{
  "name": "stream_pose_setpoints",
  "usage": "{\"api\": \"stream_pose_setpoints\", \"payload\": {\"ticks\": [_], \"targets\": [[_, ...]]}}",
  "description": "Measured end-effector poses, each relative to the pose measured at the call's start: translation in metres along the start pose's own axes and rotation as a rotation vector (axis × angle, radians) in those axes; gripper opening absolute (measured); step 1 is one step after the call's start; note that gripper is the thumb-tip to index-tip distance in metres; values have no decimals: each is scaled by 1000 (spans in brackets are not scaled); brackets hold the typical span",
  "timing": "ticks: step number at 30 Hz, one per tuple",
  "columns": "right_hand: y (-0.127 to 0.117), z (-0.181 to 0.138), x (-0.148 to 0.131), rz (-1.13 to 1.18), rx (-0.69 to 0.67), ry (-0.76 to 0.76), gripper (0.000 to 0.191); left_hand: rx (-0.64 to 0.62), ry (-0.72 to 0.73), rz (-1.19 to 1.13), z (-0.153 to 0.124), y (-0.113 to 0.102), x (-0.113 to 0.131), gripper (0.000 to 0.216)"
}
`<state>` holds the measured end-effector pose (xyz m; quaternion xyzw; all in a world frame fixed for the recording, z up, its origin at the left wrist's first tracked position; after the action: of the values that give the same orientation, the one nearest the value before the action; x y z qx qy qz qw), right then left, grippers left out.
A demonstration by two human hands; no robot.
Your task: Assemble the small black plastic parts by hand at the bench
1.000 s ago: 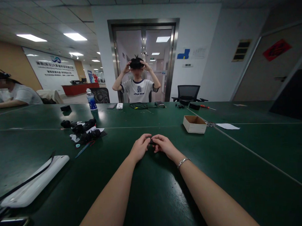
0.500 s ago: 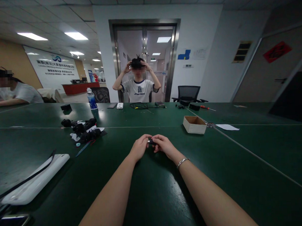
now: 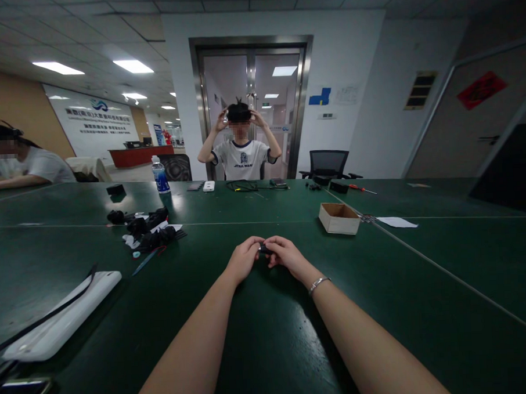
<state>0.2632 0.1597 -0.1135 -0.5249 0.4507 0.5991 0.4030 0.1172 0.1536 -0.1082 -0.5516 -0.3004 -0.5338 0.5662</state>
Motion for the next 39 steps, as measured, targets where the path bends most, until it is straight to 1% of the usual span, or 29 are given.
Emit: {"api": "stream_pose_setpoints", "payload": {"ticks": [4, 10, 22, 27, 31, 36, 39], "targets": [[0, 1, 1, -5, 11, 7, 13, -3, 31, 14, 2, 1, -2, 34], [-1, 0, 1, -5, 20, 1, 13, 6, 31, 10, 4, 1, -4, 36], [1, -1, -1, -2, 13, 5, 10, -19, 40, 9, 2, 1, -2, 33], [2, 0, -1, -22, 17, 9, 6, -16, 10, 16, 2, -1, -1, 33], [2, -1, -2, -16, 22, 3, 5, -16, 30, -2, 2, -1, -2, 32], [3, -1, -2, -19, 27, 13, 4, -10, 6, -9, 4, 0, -6, 34], [3, -1, -3, -13, 25, 15, 3, -17, 16, -24, 5, 0, -6, 32]]}}
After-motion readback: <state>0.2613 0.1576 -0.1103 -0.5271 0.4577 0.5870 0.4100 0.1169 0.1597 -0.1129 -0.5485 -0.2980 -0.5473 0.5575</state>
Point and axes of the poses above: each hand's wrist, its own z-axis towards the middle knuckle, its own y-axis out of the palm, x = y × z, the point moved 3 cm from there along z, towards the middle knuckle
